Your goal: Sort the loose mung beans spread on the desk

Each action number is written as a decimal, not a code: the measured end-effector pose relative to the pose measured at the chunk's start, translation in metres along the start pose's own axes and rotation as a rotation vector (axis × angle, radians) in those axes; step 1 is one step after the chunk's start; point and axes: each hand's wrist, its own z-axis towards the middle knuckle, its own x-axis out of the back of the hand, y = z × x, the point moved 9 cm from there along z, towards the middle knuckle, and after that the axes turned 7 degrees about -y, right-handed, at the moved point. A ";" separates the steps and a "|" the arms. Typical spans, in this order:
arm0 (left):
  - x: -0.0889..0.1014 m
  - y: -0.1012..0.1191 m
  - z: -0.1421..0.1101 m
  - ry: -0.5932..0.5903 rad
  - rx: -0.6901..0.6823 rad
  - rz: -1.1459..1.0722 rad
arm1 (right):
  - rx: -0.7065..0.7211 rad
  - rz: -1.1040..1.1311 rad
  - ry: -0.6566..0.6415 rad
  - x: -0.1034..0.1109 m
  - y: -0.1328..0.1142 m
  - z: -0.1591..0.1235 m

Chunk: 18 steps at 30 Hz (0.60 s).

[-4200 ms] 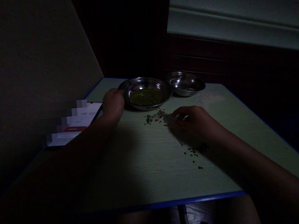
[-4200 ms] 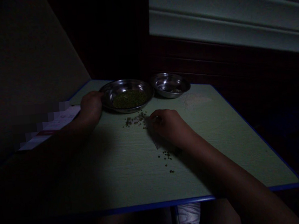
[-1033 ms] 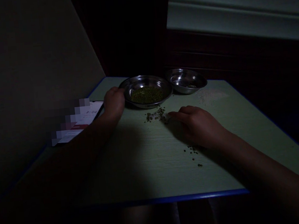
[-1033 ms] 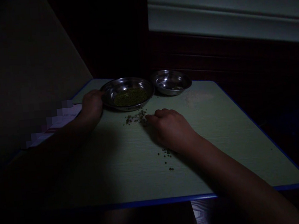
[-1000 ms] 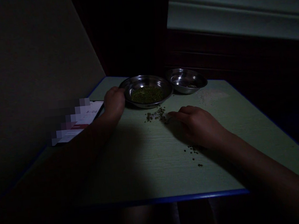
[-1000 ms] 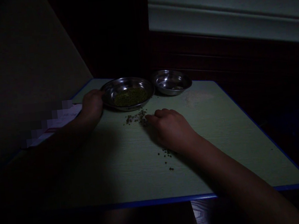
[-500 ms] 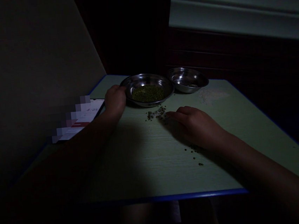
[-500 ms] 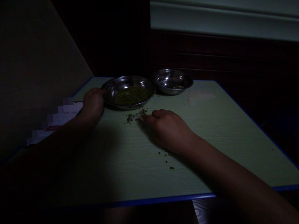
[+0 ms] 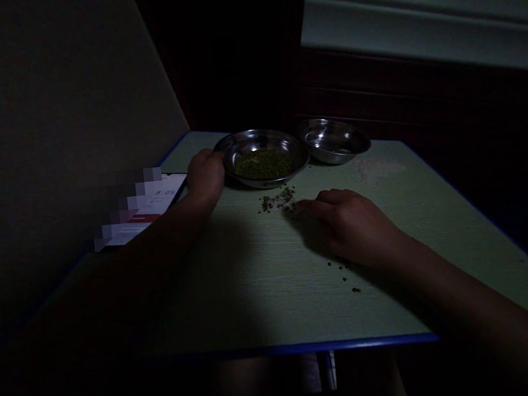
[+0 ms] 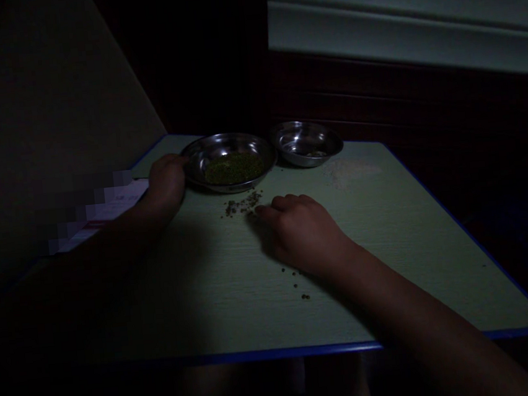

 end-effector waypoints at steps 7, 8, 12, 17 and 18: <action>-0.001 0.006 -0.005 0.003 -0.025 0.018 | -0.075 0.004 0.003 0.001 0.009 -0.002; -0.001 0.006 -0.005 0.003 -0.034 0.018 | -0.065 0.011 0.001 0.000 0.008 -0.002; -0.002 0.003 -0.003 0.002 -0.023 -0.003 | -0.040 0.020 -0.023 -0.003 0.001 0.000; -0.001 0.000 0.000 0.016 -0.030 -0.017 | -0.106 0.011 -0.015 -0.001 0.006 -0.001; -0.001 -0.001 0.001 0.014 -0.037 -0.022 | -0.121 0.010 -0.003 -0.001 0.008 -0.001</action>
